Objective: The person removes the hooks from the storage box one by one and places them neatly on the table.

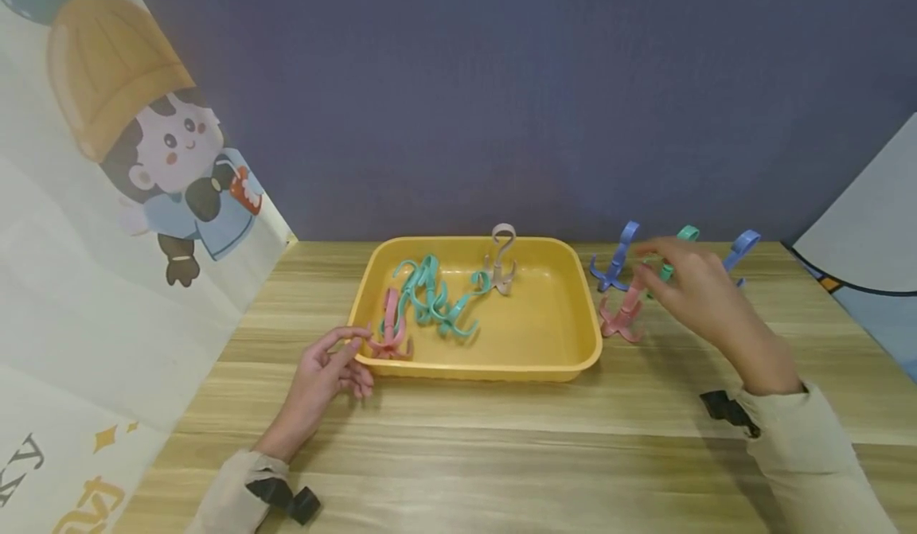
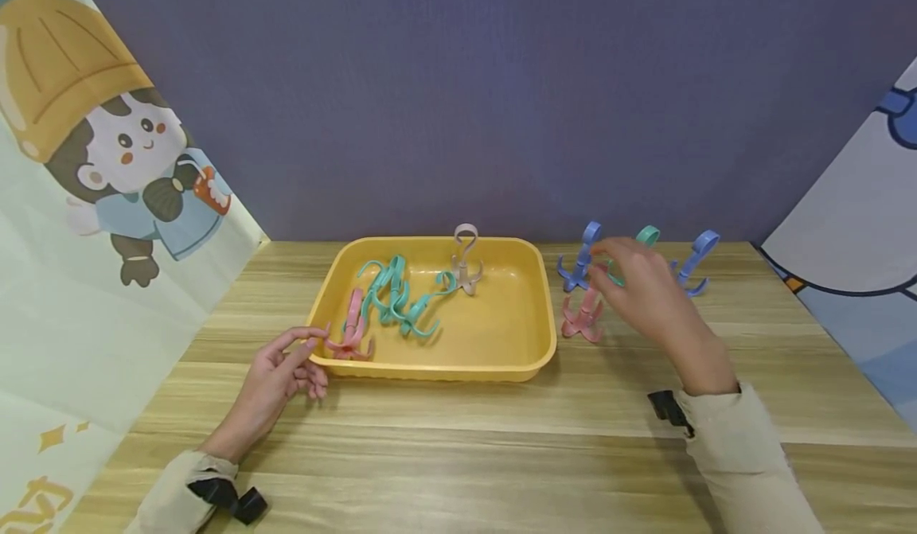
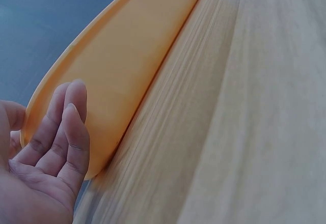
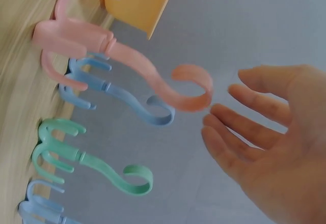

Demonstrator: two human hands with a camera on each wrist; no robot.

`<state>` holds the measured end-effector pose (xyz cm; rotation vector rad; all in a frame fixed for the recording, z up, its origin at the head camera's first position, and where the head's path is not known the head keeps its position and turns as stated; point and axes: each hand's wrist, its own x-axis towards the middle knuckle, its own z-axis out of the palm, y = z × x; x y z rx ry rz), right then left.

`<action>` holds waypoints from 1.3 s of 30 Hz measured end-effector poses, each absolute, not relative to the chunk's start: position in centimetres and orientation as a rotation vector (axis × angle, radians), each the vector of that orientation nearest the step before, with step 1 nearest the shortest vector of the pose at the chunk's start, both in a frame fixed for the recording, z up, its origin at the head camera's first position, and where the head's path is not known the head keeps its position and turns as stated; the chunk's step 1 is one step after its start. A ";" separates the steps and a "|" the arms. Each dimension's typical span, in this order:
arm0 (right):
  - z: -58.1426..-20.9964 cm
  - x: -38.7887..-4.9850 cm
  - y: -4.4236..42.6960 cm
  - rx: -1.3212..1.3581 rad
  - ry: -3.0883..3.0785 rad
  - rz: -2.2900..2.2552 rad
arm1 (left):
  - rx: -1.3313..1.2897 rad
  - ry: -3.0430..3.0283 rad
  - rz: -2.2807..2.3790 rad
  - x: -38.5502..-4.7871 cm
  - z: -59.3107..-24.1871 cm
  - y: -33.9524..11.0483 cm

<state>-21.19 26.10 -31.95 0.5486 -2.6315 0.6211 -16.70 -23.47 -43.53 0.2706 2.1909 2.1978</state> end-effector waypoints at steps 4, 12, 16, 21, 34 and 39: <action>-31.8 -20.9 25.0 0.562 -2.571 0.654 | 0.274 2.188 2.194 -16.6 -43.6 -23.5; -31.1 -21.3 20.7 0.718 -2.502 0.639 | 0.259 2.177 2.206 -16.7 -43.7 -23.5; -30.3 -22.1 18.4 0.793 -2.561 0.612 | 0.255 2.167 2.213 -16.7 -43.7 -23.4; -29.3 -23.5 16.0 0.879 -2.616 0.531 | 0.255 2.162 2.216 -16.7 -43.7 -23.5; -29.6 -27.1 11.3 1.019 -2.787 0.356 | 0.260 2.169 2.212 -16.7 -43.7 -23.6; -30.8 -28.5 9.8 1.083 -2.911 0.302 | 0.259 2.163 2.216 -16.7 -43.7 -23.6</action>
